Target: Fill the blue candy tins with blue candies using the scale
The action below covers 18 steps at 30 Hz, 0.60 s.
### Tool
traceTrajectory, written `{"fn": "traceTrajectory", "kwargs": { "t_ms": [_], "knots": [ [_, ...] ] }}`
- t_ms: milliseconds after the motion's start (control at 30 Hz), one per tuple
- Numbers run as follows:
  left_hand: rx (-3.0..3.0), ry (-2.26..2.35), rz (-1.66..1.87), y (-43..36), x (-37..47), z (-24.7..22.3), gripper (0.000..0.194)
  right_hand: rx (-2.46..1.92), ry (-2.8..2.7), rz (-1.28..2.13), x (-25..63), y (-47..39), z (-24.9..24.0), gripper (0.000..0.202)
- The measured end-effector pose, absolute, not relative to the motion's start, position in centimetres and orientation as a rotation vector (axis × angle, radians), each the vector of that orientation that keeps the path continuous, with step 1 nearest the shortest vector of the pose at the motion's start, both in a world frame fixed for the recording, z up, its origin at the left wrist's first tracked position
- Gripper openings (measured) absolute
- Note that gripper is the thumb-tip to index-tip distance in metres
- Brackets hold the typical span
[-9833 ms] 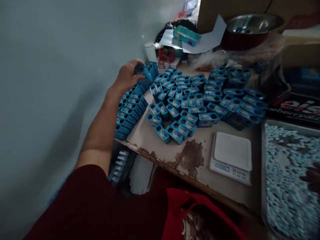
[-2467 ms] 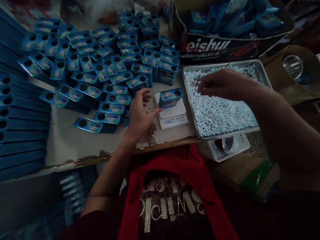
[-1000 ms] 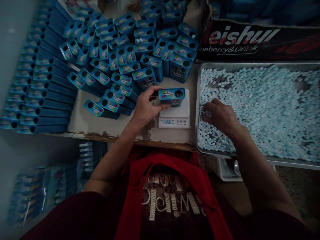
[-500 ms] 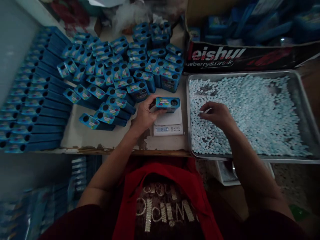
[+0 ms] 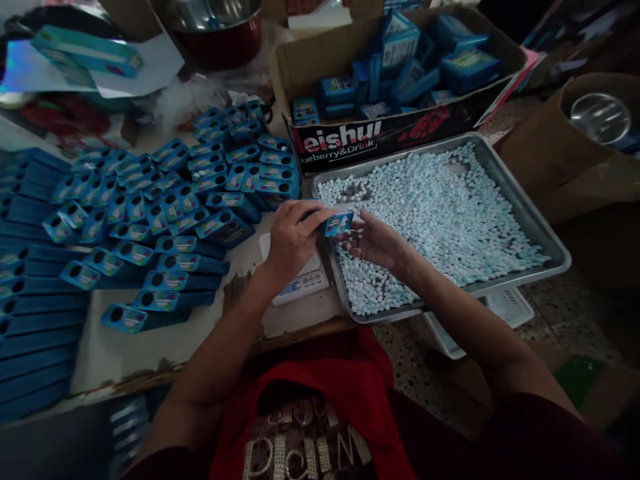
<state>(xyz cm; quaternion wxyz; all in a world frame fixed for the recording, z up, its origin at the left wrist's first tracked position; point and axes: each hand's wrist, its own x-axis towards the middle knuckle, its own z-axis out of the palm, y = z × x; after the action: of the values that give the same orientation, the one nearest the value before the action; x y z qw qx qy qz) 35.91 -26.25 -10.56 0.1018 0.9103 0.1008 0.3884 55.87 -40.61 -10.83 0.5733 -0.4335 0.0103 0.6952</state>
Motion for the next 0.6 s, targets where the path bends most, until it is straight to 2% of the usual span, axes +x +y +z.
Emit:
{"fn": "traceTrajectory", "kwargs": {
  "t_ms": [200,367,600],
  "knots": [
    [2.241,0.481,1.111,-25.6,33.8,-11.6,0.027,-1.002,0.076,1.593,55.3,-40.7,-10.2,0.056],
    [1.659,0.755,1.044,-25.6,30.3,-13.8,0.063,-1.08,-0.027,1.507,55.4,-40.7,-9.7,0.029],
    [1.474,0.808,0.979,-26.2,27.6,-15.6,0.069,-1.333,-0.315,1.39,56.6,-40.2,-9.7,0.019]
  ]
}}
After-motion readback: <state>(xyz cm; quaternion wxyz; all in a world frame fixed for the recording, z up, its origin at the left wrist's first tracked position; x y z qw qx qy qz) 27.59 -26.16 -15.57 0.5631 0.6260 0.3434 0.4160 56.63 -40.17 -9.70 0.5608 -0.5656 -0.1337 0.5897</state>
